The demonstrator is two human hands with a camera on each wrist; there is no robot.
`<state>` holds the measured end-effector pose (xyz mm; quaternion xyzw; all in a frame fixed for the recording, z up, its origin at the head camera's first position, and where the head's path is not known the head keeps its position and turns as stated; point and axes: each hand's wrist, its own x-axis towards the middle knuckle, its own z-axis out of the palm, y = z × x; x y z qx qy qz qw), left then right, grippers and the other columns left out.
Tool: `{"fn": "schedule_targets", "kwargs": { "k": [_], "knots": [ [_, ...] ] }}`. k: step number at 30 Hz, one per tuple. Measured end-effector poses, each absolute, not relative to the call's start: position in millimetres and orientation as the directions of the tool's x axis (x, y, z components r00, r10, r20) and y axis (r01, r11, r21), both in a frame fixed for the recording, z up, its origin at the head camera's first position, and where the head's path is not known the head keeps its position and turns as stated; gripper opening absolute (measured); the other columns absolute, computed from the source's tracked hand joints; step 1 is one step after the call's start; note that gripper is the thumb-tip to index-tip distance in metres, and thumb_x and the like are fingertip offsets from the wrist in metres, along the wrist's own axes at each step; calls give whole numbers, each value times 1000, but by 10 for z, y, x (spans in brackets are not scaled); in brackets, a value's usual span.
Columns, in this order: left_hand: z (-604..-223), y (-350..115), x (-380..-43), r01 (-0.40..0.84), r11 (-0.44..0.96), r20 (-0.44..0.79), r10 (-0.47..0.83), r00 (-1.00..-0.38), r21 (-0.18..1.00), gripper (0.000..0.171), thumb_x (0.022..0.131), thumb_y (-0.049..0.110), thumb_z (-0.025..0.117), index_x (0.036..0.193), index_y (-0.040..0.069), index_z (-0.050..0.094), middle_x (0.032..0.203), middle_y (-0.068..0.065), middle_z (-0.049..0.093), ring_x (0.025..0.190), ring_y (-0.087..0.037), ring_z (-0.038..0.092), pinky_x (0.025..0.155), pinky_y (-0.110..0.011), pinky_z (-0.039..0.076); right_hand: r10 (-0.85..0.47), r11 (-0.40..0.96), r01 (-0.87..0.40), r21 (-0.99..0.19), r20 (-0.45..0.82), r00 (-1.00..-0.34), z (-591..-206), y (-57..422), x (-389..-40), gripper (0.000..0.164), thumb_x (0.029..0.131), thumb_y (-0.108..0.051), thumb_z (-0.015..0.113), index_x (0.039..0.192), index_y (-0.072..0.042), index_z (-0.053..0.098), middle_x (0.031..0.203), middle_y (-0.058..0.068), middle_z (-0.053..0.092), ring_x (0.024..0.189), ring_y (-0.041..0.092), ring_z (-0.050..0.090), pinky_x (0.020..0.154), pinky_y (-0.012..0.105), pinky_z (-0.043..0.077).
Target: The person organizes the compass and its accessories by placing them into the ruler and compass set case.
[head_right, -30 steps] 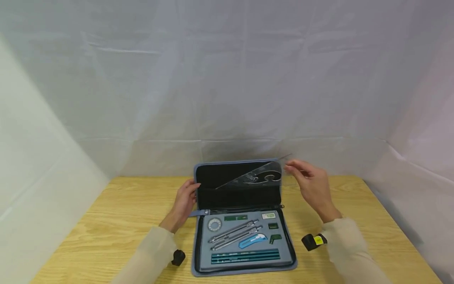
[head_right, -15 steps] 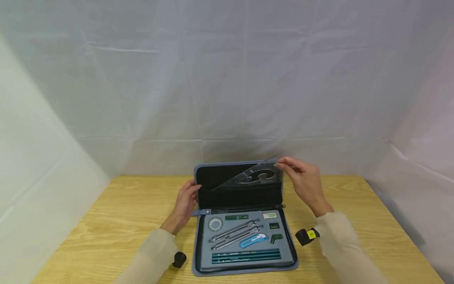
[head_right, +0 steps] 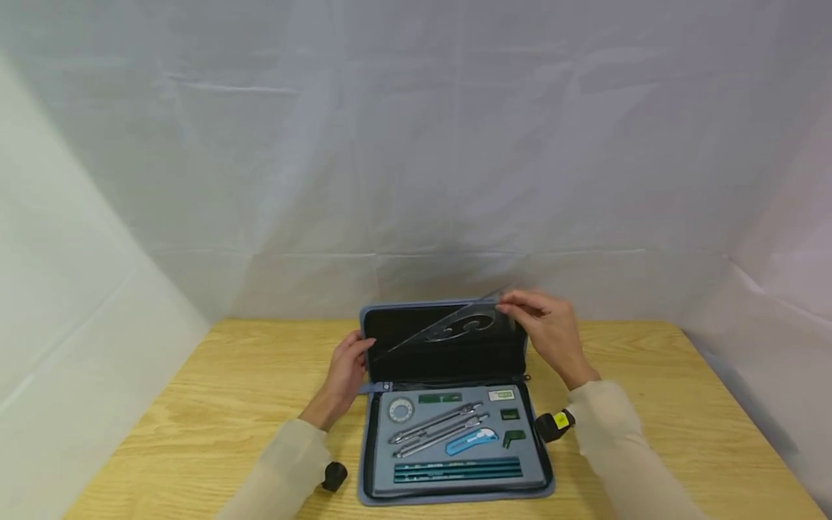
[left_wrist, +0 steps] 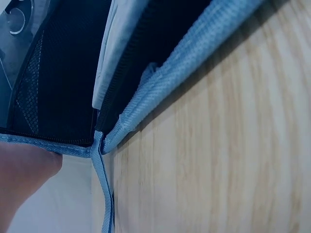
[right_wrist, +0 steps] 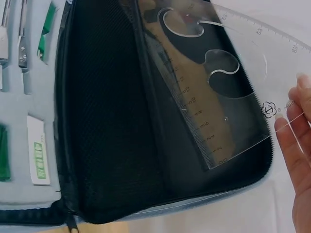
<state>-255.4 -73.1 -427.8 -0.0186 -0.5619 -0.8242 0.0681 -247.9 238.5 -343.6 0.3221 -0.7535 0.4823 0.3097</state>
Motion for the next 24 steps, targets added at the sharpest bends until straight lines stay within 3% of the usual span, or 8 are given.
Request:
{"fn": "schedule_targets", "kwargs": {
  "k": [4, 12, 17, 24],
  "knots": [
    [-4279, -720, -2549, 125, -360, 103, -80, -991, 924, 10, 88, 5, 56, 97, 4, 61, 89, 0, 61, 80, -13, 59, 74, -26, 47, -180, 366, -765, -530, 766, -617, -3511, 2418, -2497, 15, 82, 12, 66, 93, 3, 72, 90, 13, 70, 75, 21, 64, 62, 14, 48],
    [-4305, -724, -2541, 119, -364, 107, -52, -993, 924, 10, 88, 5, 56, 98, 4, 59, 93, -2, 60, 84, -15, 58, 78, -28, 47, -165, 409, -726, -553, 738, -655, -3724, 2548, -2584, 15, 84, 10, 66, 94, 3, 73, 93, 15, 70, 82, 7, 64, 68, 12, 48],
    [-4304, -727, -2530, 121, -385, 116, -36, -993, 915, 9, 88, 4, 56, 96, 5, 58, 94, -2, 59, 86, -15, 56, 79, -28, 46, -163, 417, -709, -569, 720, -674, -3924, 2670, -2749, 16, 84, 5, 69, 94, -6, 75, 92, 7, 71, 79, 6, 65, 65, 12, 48],
    [-4303, -723, -2529, 117, -390, 113, -33, -993, 913, 8, 87, 2, 56, 93, 6, 58, 94, -3, 58, 85, -15, 56, 79, -27, 46, -161, 509, -627, -590, 651, -742, -4064, 2729, -2741, 11, 86, -7, 70, 96, -7, 75, 91, 4, 72, 76, 6, 64, 63, 14, 47]
  ]
}}
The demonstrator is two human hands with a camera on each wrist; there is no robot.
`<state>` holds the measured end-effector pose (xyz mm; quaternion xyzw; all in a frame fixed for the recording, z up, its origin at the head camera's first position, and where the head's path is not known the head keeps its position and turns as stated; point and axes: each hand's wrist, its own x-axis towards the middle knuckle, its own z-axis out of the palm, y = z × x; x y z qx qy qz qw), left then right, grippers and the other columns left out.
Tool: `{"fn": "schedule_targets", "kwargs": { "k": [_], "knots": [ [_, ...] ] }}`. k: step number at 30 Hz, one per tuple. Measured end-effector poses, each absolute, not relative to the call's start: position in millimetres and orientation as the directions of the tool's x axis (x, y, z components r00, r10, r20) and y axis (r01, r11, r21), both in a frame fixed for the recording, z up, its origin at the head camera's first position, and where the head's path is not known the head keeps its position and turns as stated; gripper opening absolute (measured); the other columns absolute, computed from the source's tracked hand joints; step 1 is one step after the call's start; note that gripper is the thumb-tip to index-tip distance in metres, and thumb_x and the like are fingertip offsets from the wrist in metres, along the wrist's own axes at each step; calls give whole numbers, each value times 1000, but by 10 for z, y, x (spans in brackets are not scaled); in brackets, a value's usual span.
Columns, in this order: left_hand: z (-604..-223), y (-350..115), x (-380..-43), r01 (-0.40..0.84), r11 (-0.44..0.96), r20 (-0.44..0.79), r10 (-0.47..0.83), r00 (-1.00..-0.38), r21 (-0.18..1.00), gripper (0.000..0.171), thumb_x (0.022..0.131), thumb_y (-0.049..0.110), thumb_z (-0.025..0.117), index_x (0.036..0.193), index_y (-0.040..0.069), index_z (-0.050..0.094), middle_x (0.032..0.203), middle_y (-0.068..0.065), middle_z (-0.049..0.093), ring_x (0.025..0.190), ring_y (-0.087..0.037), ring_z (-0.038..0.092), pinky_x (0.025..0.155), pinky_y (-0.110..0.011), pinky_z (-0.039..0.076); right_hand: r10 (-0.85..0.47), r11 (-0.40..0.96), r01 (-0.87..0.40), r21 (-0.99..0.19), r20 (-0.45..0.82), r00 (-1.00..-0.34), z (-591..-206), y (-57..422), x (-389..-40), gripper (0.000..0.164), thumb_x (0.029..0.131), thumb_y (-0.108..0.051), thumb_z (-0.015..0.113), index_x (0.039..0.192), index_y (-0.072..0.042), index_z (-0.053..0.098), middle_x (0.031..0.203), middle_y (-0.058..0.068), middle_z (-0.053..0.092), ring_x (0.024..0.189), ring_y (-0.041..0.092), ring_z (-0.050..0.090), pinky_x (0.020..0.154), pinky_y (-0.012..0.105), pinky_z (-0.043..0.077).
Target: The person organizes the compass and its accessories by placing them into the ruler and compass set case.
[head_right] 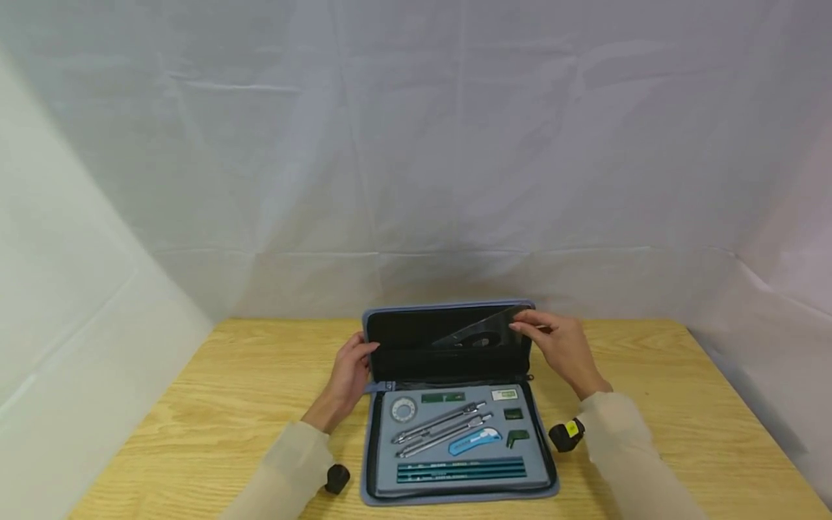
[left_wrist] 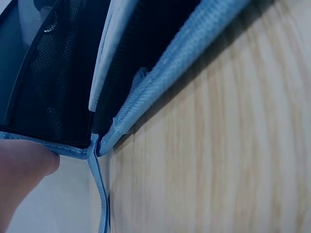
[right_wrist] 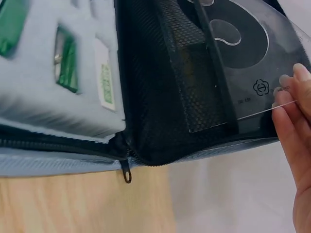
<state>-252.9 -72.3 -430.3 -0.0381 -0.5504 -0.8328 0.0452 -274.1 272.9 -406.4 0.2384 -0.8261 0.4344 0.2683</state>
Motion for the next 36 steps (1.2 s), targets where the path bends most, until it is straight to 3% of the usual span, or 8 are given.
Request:
{"fn": "schedule_targets", "kwargs": {
  "k": [6, 14, 19, 26, 29, 36],
  "knots": [
    [-4307, -715, -2518, 120, -379, 124, -14, -992, 918, 10, 87, 1, 55, 96, 3, 59, 95, -4, 58, 87, -16, 55, 81, -29, 46, -185, 608, -576, -546, 608, -772, -4170, 2741, -2701, 12, 88, -15, 69, 97, -10, 76, 90, 1, 72, 72, 13, 63, 61, 17, 46],
    [-4310, -749, -2495, 139, -355, 144, -13, -990, 925, 13, 88, 2, 54, 101, 1, 58, 98, -4, 56, 91, -18, 54, 86, -33, 44, -196, 667, -536, -518, 572, -796, -4253, 2706, -2658, 14, 89, -18, 69, 97, -9, 76, 93, 4, 72, 79, 16, 66, 64, 27, 51],
    [-4316, -748, -2510, 152, -360, 159, -10, -987, 921, 16, 87, -1, 54, 103, -2, 57, 98, -4, 57, 91, -17, 54, 85, -30, 45, -133, 719, -488, -496, 591, -796, -4246, 2593, -2602, 17, 87, -21, 71, 97, -8, 75, 90, 7, 72, 71, 17, 64, 58, 30, 50],
    [-4334, -722, -2526, 175, -333, 184, -3, -983, 927, 19, 87, -2, 55, 105, -9, 55, 95, -5, 57, 89, -18, 54, 85, -31, 44, -19, 783, -417, -462, 653, -757, -4257, 2551, -2527, 26, 83, -25, 75, 94, -2, 73, 78, 7, 70, 66, 22, 64, 60, 44, 53],
    [-4342, -713, -2531, 175, -327, 183, -4, -983, 929, 22, 86, -2, 55, 107, -11, 54, 96, -6, 57, 90, -18, 54, 86, -32, 43, 2, 779, -409, -475, 654, -756, -4249, 2615, -2518, 24, 85, -23, 74, 94, -1, 73, 78, 6, 70, 66, 20, 62, 60, 40, 52],
    [-4346, -730, -2537, 189, -309, 194, -13, -981, 932, 28, 88, -1, 53, 113, -13, 52, 100, -6, 57, 92, -17, 54, 88, -33, 43, 98, 631, -422, -651, 606, -789, -4237, 2794, -2565, 22, 94, -23, 62, 98, -3, 72, 86, 9, 69, 69, 10, 59, 59, 17, 45]
  ]
}}
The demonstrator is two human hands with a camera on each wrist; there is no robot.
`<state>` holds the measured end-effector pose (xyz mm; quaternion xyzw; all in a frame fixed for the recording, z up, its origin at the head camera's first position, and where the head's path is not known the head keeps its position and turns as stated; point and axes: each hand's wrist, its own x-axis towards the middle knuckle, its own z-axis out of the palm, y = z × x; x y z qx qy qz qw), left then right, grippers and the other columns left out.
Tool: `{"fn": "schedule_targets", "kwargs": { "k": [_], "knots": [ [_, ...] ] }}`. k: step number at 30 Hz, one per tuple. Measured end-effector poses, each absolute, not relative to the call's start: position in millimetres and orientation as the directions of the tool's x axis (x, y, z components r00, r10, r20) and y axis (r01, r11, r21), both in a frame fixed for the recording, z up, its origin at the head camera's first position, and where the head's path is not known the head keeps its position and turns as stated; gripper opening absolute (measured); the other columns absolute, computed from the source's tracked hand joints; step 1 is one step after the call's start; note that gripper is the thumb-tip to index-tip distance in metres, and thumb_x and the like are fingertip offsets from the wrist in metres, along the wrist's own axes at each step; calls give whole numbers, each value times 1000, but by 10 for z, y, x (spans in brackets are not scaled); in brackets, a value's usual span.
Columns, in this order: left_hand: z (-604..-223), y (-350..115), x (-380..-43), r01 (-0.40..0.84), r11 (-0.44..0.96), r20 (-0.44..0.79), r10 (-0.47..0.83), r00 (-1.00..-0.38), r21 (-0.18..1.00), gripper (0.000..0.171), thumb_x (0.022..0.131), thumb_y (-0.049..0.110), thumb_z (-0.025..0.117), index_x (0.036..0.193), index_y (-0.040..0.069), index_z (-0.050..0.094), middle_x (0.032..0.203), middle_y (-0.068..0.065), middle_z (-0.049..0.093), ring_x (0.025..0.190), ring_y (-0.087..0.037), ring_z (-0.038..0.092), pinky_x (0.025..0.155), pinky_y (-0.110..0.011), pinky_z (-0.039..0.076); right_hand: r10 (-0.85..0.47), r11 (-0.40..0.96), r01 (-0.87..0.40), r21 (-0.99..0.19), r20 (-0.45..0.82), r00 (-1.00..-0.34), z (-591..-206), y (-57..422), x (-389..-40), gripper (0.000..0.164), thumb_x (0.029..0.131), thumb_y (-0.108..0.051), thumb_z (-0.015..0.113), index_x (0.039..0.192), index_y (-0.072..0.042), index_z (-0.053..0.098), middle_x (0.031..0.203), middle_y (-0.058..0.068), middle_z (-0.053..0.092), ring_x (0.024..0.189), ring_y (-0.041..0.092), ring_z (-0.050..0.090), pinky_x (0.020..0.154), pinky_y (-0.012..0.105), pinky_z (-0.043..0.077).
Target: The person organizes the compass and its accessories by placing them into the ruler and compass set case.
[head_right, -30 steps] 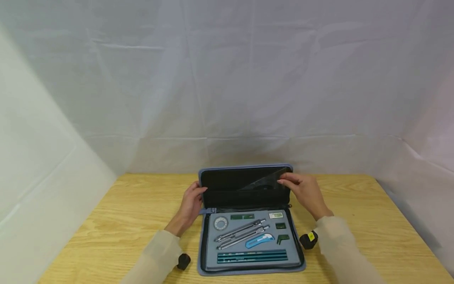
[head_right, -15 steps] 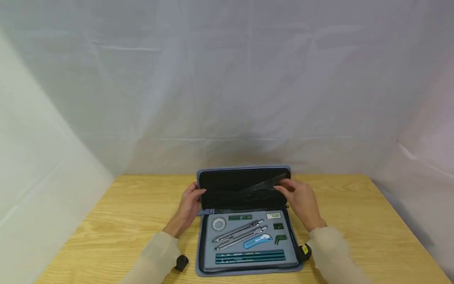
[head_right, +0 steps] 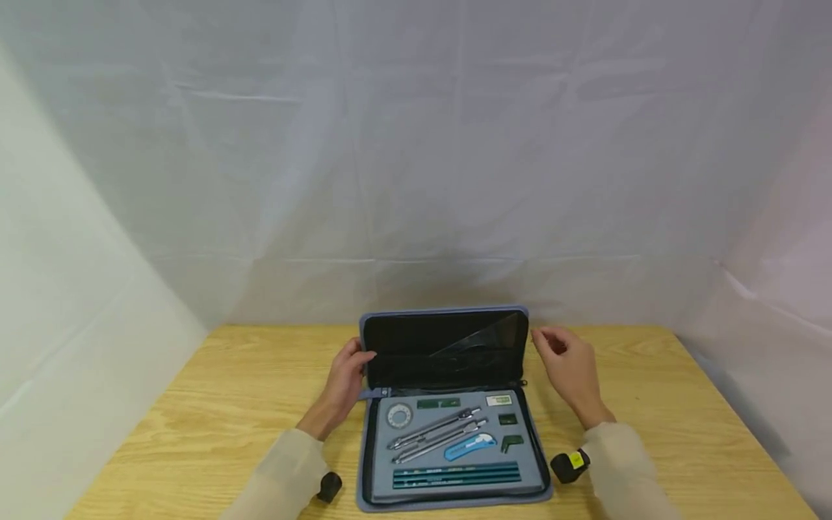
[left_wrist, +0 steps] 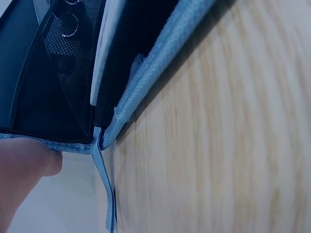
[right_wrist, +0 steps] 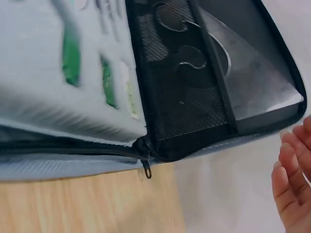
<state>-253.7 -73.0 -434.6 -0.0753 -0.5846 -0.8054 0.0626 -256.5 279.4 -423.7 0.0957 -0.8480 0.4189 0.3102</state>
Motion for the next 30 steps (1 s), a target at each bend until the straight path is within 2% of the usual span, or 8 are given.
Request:
{"fn": "schedule_targets", "kwargs": {
  "k": [4, 8, 11, 17, 21, 24, 27, 30],
  "knots": [
    [-4338, -752, -2544, 195, -299, 201, -12, -979, 934, 25, 89, 0, 53, 111, -12, 53, 99, -6, 57, 91, -17, 54, 87, -33, 43, 91, 503, -468, -727, 582, -808, -4208, 2822, -2645, 33, 101, -25, 50, 118, -1, 64, 106, 15, 66, 82, 4, 61, 67, 16, 50],
    [-4326, -773, -2548, 173, -294, 179, -4, -984, 940, 13, 94, 9, 51, 100, -1, 56, 93, -3, 53, 86, -16, 50, 81, -30, 40, 24, 320, -503, -803, 538, -843, -4185, 2787, -2727, 43, 104, -24, 39, 132, 6, 51, 123, 22, 57, 96, -1, 60, 81, 17, 49],
    [-4317, -795, -2546, 170, -272, 177, 3, -984, 947, 20, 100, 20, 45, 99, 3, 56, 91, -3, 51, 83, -16, 48, 79, -30, 39, -19, 201, -473, -858, 480, -877, -4187, 2750, -2765, 48, 105, -26, 36, 137, 9, 44, 122, 14, 58, 99, 1, 60, 84, 21, 49],
    [-4292, -852, -2539, 221, -69, 220, -22, -975, 973, 43, 105, 32, 33, 120, -2, 55, 102, -9, 59, 94, -21, 57, 89, -38, 46, 7, 161, -409, -898, 416, -909, -4238, 2718, -2776, 48, 102, -30, 43, 128, 10, 51, 102, -10, 62, 91, 4, 63, 79, 23, 52],
    [-4260, -890, -2531, 320, 101, 322, -9, -947, 942, 40, 105, 29, 35, 112, -4, 56, 94, -12, 55, 90, -22, 53, 84, -36, 46, 24, 163, -426, -890, 435, -900, -4274, 2737, -2764, 41, 100, -25, 51, 120, 11, 56, 96, -12, 64, 85, 3, 64, 76, 23, 53],
    [-4242, -930, -2512, 401, 196, 402, 34, -915, 895, 35, 105, 23, 36, 116, -5, 56, 99, -14, 56, 93, -22, 52, 84, -34, 46, -6, 123, -454, -882, 457, -890, -4287, 2769, -2742, 35, 99, -19, 54, 119, 9, 59, 97, -11, 67, 85, 5, 66, 75, 25, 53],
    [-4224, -976, -2466, 442, 226, 432, 95, -897, 868, 35, 105, 17, 37, 128, -3, 53, 113, -15, 59, 104, -24, 54, 91, -37, 46, -48, 76, -465, -882, 463, -885, -4300, 2820, -2716, 29, 98, -14, 55, 118, 6, 62, 99, -8, 68, 87, 8, 67, 76, 26, 53],
    [-4199, -1016, -2426, 441, 192, 418, 153, -896, 877, 32, 104, 11, 37, 128, -3, 53, 116, -17, 59, 107, -27, 55, 93, -43, 46, -98, 55, -451, -891, 444, -890, -4306, 2878, -2685, 29, 97, -12, 55, 121, 4, 62, 103, -6, 69, 90, 10, 67, 78, 26, 52]
  ]
}}
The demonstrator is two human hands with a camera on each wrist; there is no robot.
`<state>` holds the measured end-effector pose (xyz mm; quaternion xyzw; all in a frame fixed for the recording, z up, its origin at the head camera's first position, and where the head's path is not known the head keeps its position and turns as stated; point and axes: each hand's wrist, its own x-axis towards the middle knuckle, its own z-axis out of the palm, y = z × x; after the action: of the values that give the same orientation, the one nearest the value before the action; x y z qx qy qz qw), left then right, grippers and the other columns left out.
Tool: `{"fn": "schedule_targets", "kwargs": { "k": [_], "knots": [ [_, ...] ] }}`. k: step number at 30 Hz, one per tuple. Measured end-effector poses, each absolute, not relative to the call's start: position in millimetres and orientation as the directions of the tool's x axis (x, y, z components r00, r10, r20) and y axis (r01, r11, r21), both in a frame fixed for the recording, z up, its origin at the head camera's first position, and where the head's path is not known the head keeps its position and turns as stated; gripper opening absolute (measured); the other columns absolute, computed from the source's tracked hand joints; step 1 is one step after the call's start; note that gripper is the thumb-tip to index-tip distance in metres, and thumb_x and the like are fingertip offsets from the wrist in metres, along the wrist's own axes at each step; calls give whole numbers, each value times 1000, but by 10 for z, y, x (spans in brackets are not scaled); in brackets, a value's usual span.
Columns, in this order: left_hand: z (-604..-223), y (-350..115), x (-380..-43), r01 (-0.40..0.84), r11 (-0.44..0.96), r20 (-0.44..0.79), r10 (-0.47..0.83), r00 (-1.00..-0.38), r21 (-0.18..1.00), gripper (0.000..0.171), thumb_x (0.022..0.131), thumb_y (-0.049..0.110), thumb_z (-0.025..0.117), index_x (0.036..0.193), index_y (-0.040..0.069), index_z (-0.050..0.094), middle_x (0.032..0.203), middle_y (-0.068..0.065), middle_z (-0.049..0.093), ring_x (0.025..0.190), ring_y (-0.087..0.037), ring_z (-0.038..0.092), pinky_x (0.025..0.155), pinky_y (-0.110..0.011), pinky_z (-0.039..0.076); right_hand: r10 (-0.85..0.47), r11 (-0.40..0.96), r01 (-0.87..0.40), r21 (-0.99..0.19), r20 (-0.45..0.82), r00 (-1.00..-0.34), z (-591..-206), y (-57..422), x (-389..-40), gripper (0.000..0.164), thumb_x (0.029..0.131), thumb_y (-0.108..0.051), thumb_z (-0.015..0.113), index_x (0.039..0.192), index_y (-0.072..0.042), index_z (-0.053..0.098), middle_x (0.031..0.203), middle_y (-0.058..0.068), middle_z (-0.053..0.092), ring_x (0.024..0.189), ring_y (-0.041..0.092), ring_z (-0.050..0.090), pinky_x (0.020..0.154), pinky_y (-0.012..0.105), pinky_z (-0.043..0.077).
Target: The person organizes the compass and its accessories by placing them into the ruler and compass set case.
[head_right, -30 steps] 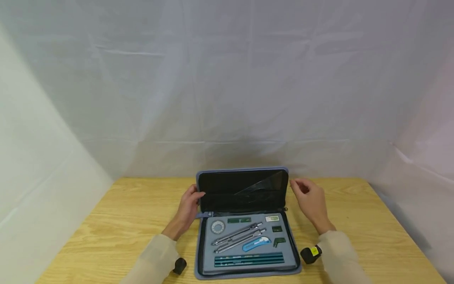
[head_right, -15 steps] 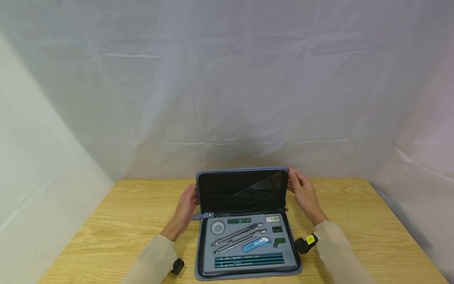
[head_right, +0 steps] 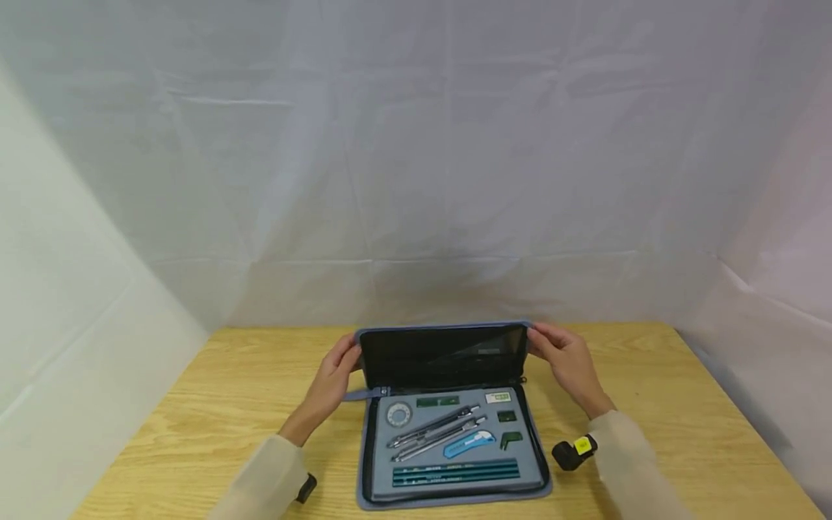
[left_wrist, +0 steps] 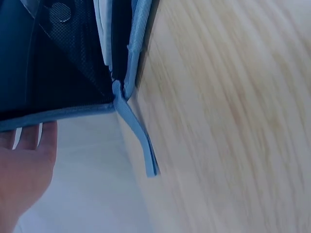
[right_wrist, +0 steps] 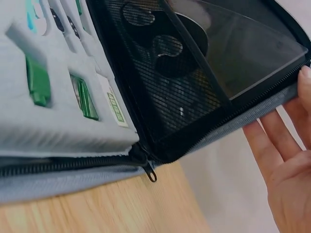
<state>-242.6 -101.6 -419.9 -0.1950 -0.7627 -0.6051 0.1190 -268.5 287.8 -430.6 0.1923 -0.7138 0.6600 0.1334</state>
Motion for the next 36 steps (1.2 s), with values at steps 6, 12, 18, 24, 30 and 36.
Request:
{"fn": "schedule_targets", "kwargs": {
  "k": [6, 12, 18, 24, 30, 36],
  "knots": [
    [-4157, -1074, -2370, 412, 174, 377, 203, -904, 894, 26, 99, 0, 40, 115, -4, 60, 108, -15, 63, 105, -29, 59, 93, -44, 46, -190, 128, -419, -899, 392, -900, -4275, 2963, -2589, 38, 99, -16, 53, 127, 9, 55, 110, -4, 68, 97, 11, 66, 82, 26, 51],
    [-4152, -1129, -2324, 400, 201, 343, 264, -901, 894, 23, 98, 1, 44, 108, -2, 64, 104, -14, 64, 101, -24, 57, 92, -36, 45, -260, 169, -439, -882, 390, -883, -4270, 3036, -2488, 36, 99, -12, 52, 127, 9, 55, 116, -7, 65, 102, 9, 63, 85, 23, 49],
    [-4159, -1158, -2263, 419, 197, 345, 322, -882, 886, 23, 98, 2, 45, 108, -3, 66, 102, -14, 66, 94, -25, 59, 84, -32, 48, -302, 287, -456, -843, 371, -878, -4284, 3104, -2370, 35, 99, -14, 52, 129, 3, 57, 123, 0, 62, 107, 5, 59, 85, 20, 48],
    [-4208, -1190, -2210, 461, 160, 373, 391, -841, 873, 23, 95, -4, 49, 108, -3, 67, 103, -14, 67, 77, -11, 60, 68, -24, 51, -385, 260, -455, -852, 340, -858, -4294, 3147, -2291, 32, 99, -12, 53, 128, -2, 60, 126, 12, 60, 113, 8, 56, 88, 21, 47],
    [-4259, -1247, -2158, 490, 173, 371, 459, -808, 854, 30, 90, -11, 48, 110, 0, 68, 112, -12, 66, 108, -20, 59, 94, -29, 45, -495, 195, -456, -868, 314, -810, -4341, 3204, -2211, 32, 97, -5, 53, 128, -1, 60, 127, 11, 59, 116, 11, 55, 87, 26, 49],
    [-4298, -1324, -2066, 490, 231, 323, 512, -796, 841, 40, 83, -16, 49, 111, 4, 71, 117, -5, 66, 120, -25, 53, 102, -35, 37, -565, 129, -455, -881, 311, -764, -4405, 3222, -2135, 31, 94, 0, 56, 124, 3, 61, 128, 13, 58, 118, 11, 54, 84, 30, 51]
  ]
}}
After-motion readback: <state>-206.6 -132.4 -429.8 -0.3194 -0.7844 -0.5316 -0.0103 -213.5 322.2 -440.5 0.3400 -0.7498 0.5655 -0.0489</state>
